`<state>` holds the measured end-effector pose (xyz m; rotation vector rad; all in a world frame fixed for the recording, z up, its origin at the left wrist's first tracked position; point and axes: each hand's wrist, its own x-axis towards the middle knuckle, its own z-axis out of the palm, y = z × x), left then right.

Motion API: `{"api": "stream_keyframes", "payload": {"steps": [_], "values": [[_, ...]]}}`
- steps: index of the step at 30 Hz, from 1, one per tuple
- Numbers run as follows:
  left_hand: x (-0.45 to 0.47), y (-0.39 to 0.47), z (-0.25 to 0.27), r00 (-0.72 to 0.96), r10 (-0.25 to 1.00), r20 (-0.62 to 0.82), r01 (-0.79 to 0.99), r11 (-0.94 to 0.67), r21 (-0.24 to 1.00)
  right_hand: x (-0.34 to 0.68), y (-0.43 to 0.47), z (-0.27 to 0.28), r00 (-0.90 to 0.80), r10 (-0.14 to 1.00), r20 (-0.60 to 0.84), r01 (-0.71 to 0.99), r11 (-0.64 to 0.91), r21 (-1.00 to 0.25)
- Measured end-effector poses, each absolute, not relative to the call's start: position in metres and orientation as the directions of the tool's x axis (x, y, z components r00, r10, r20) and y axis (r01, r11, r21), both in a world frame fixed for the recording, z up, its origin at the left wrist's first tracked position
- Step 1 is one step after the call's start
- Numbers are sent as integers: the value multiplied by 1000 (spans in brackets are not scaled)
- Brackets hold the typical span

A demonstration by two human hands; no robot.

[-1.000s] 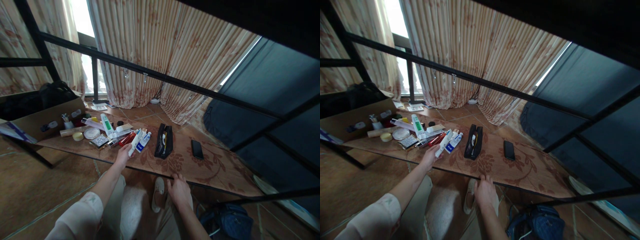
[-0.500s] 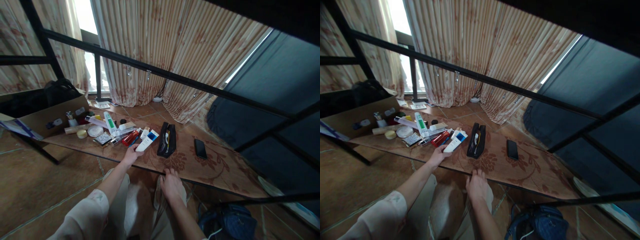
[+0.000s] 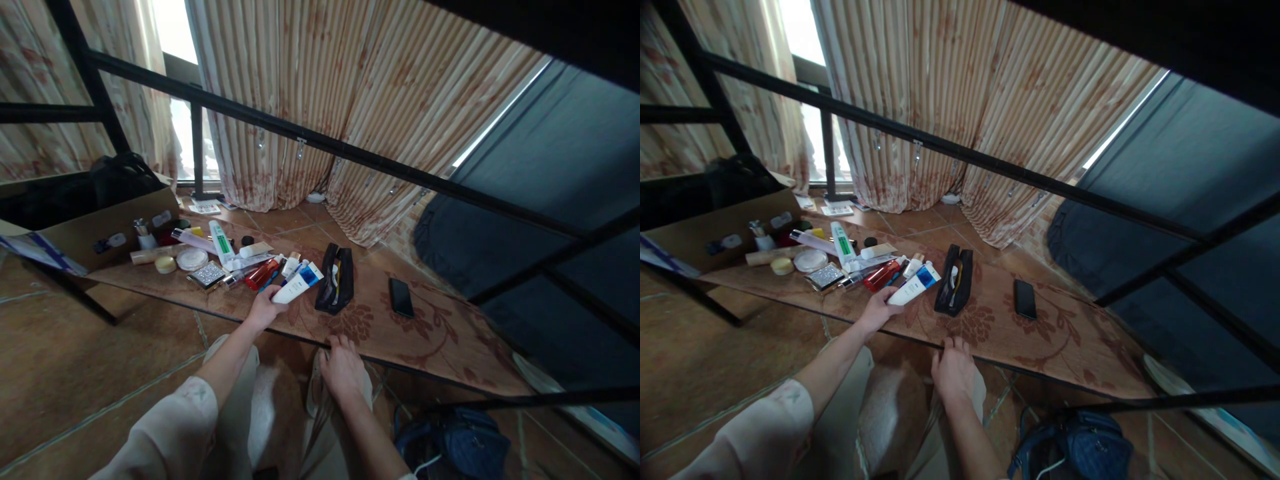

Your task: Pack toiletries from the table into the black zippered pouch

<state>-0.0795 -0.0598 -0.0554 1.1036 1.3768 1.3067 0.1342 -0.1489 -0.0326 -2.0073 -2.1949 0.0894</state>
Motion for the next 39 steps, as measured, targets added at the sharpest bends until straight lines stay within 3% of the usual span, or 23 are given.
{"api": "stream_keyframes", "payload": {"steps": [3,9,14,18,22,26,39], "values": [[-80,-63,-50,-152,988,-35,30,40,999,135,-144,-36,-90,992,94,956,113,-271],[-85,-67,-50,-138,989,-45,64,55,996,117,-113,-57,-101,982,162,671,188,-717],[-99,-75,-51,-174,983,-57,152,84,985,98,-95,-69,-91,988,126,465,154,-872],[-110,-85,-44,-120,990,-69,185,90,979,81,-90,-69,-81,997,11,215,28,-976],[-121,-95,-41,37,993,-109,172,101,980,70,-88,-66,-92,984,-154,-95,-163,-982],[-129,-99,-42,141,980,-143,135,124,983,71,-86,-65,-65,972,-225,-199,-234,-952],[-128,-88,-47,-167,978,-129,7,132,991,85,-88,-66,-43,965,-258,-337,-257,-906]]}}
